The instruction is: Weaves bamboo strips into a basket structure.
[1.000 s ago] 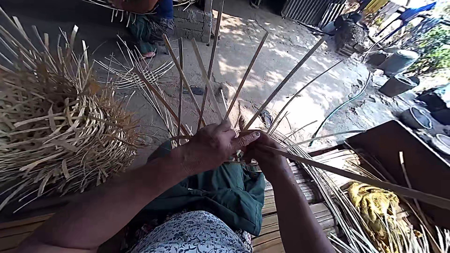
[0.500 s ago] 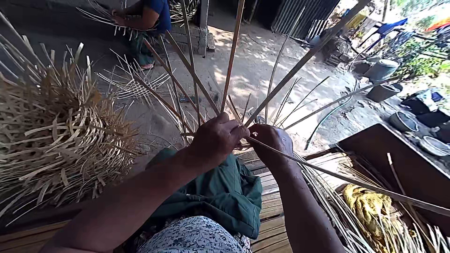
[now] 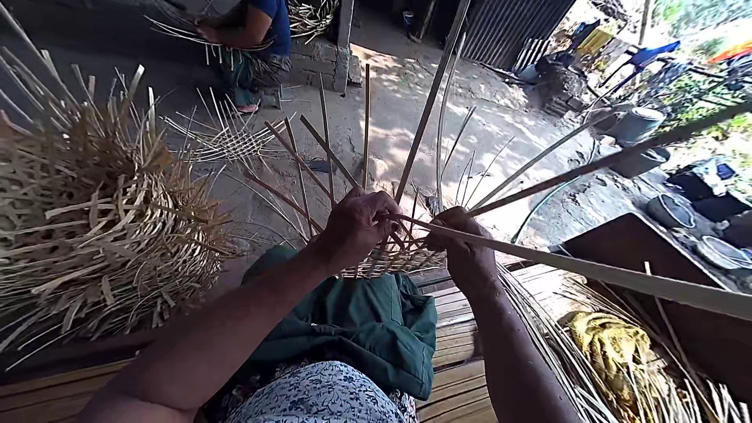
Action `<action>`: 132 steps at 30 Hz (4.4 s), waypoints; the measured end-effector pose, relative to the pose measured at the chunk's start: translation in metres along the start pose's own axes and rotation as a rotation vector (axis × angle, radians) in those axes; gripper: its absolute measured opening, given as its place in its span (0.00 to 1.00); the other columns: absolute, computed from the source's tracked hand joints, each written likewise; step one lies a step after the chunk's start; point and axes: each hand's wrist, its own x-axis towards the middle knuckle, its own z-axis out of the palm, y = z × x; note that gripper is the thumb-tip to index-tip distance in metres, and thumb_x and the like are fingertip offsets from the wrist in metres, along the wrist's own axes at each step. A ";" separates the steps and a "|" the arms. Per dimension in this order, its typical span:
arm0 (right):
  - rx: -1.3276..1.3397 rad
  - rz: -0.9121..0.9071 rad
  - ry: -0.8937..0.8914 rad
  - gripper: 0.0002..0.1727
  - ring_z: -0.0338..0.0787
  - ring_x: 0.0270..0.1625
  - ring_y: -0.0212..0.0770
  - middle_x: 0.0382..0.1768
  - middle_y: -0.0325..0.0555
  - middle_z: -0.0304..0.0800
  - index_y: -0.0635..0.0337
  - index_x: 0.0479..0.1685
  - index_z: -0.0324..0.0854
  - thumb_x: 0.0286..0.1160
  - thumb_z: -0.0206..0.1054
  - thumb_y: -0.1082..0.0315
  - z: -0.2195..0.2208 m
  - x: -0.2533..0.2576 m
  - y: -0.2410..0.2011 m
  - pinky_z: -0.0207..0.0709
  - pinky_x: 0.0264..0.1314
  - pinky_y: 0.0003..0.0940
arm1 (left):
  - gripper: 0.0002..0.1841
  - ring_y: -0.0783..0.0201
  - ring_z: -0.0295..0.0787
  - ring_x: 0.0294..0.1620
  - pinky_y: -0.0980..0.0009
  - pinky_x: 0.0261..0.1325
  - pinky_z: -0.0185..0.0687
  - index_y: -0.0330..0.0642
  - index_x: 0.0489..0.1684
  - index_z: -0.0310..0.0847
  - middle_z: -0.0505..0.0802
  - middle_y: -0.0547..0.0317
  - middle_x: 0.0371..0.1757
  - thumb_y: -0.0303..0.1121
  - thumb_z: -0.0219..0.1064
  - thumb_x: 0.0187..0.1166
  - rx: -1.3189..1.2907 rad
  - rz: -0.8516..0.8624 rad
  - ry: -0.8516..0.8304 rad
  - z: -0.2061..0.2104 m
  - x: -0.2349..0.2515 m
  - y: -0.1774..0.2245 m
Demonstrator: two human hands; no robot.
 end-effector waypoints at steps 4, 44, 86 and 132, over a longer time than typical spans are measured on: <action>0.175 -0.230 -0.026 0.13 0.94 0.41 0.31 0.37 0.33 0.94 0.55 0.44 0.87 0.84 0.61 0.58 -0.005 -0.003 0.025 0.91 0.50 0.37 | 0.14 0.55 0.87 0.46 0.57 0.53 0.82 0.42 0.53 0.89 0.94 0.57 0.41 0.36 0.76 0.74 0.193 0.093 0.053 0.006 0.001 -0.004; -0.364 -0.021 -0.125 0.04 0.92 0.31 0.36 0.33 0.40 0.94 0.54 0.40 0.93 0.76 0.73 0.65 -0.020 -0.002 -0.038 0.90 0.39 0.42 | 0.24 0.50 0.90 0.39 0.57 0.33 0.84 0.49 0.72 0.83 0.92 0.51 0.38 0.41 0.73 0.77 0.463 0.502 -0.167 0.011 0.007 0.020; -0.455 -0.075 0.118 0.06 0.88 0.28 0.37 0.33 0.40 0.90 0.52 0.42 0.94 0.74 0.74 0.63 0.005 -0.028 -0.048 0.83 0.30 0.41 | 0.12 0.62 0.83 0.34 0.66 0.39 0.81 0.42 0.44 0.88 0.90 0.59 0.35 0.32 0.81 0.67 0.145 0.091 -0.015 0.000 0.003 0.017; -0.207 -0.077 0.255 0.11 0.87 0.23 0.31 0.26 0.42 0.91 0.62 0.33 0.92 0.77 0.69 0.64 0.081 -0.060 0.029 0.84 0.26 0.28 | 0.08 0.56 0.86 0.42 0.63 0.48 0.81 0.41 0.45 0.91 0.93 0.55 0.38 0.31 0.77 0.72 0.199 0.186 0.144 0.019 0.010 0.007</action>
